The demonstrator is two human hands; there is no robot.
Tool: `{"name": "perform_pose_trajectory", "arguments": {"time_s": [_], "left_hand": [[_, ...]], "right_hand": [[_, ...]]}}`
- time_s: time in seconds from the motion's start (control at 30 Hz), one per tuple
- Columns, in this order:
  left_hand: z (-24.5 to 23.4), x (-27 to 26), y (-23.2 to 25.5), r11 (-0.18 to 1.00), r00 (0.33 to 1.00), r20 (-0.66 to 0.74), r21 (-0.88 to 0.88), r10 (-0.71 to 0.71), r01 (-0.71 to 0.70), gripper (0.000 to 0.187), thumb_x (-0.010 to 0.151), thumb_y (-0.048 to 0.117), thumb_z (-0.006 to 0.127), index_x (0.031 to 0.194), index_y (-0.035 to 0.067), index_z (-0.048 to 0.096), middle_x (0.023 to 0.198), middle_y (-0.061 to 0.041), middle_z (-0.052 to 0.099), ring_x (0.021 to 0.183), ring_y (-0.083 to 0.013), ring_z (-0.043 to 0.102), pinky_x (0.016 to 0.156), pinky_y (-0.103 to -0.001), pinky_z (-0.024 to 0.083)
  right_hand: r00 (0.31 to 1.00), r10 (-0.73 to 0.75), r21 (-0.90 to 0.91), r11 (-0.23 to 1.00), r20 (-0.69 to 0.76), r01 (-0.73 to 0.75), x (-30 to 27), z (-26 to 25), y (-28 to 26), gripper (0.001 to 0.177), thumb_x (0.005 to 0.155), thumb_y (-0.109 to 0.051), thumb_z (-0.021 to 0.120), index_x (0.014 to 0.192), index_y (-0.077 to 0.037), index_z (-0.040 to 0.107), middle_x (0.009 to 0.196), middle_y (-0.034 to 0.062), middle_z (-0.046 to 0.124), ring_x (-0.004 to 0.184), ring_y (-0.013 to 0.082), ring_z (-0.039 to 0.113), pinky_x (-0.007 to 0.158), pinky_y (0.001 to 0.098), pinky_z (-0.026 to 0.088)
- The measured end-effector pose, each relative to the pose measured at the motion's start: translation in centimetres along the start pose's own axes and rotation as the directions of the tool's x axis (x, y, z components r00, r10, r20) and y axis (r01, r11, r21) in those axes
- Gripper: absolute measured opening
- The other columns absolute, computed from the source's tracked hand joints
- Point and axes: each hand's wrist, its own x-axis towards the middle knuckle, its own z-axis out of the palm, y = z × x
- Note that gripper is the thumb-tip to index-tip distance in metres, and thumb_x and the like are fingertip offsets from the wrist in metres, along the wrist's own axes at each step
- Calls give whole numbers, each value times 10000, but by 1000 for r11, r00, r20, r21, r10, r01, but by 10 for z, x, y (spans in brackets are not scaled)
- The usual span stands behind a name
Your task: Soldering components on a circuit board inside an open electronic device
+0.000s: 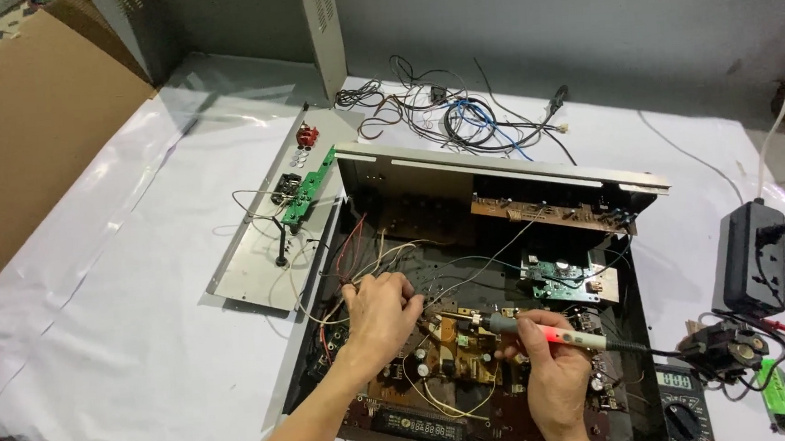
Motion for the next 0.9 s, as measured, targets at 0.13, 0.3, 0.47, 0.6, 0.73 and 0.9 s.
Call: {"name": "perform_pose_trajectory", "arguments": {"time_s": [0.13, 0.3, 0.47, 0.6, 0.73, 0.9], "left_hand": [[-10, -5, 2, 988, 998, 52, -145, -41, 48, 191, 970, 346, 686, 926, 163, 713, 969, 13, 720, 997, -195, 579, 1056, -479, 296], [-14, -10, 1, 961, 1000, 5, -276, -31, 31, 144, 968, 300, 659, 914, 173, 700, 924, 32, 711, 986, -174, 582, 1075, -480, 270], [-9, -7, -1, 939, 999, 5, -343, -32, 32, 134, 978, 281, 672, 938, 155, 691, 843, 27, 717, 964, -179, 640, 1188, -656, 175], [-4, -6, -5, 930, 999, -39, -368, -6, -9, 147, 973, 274, 676, 892, 152, 683, 754, 28, 702, 884, -186, 655, 1166, -671, 188], [-2, -4, -7, 931, 999, -43, -364, -1, -15, 121, 968, 259, 681, 915, 151, 692, 756, 34, 707, 825, -162, 654, 1148, -631, 226], [-2, -4, -8, 938, 999, -50, -346, 7, -24, 135, 972, 255, 652, 882, 157, 677, 717, 36, 687, 812, -168, 628, 1091, -548, 294]], "right_hand": [[1000, -24, -18, 1000, -12, 24, 1, 0, 3, 134, 993, -112, 626, 1053, 4, 658, 929, 233, 735, 641, 315, 691, 607, 407, 651], [1000, -20, -27, 999, -20, 19, 1, 1, 1, 129, 990, -104, 629, 1047, 9, 657, 941, 238, 733, 633, 301, 680, 594, 416, 669], [999, 40, -60, 997, -37, -43, -1, 4, -6, 131, 1000, -125, 626, 1050, -8, 655, 955, 229, 738, 597, 322, 692, 632, 404, 631], [1000, 11, -55, 998, -27, -13, 1, 1, 1, 119, 999, -115, 630, 1045, -7, 652, 907, 209, 728, 579, 308, 700, 625, 406, 644], [999, 21, -75, 997, -28, -23, 2, 3, -4, 127, 997, -113, 625, 1025, 8, 653, 899, 226, 734, 572, 303, 690, 607, 419, 656], [1000, 2, -86, 996, -17, -4, 1, 3, -1, 131, 995, -113, 622, 1017, 12, 655, 928, 228, 729, 575, 294, 679, 591, 414, 672]]}}
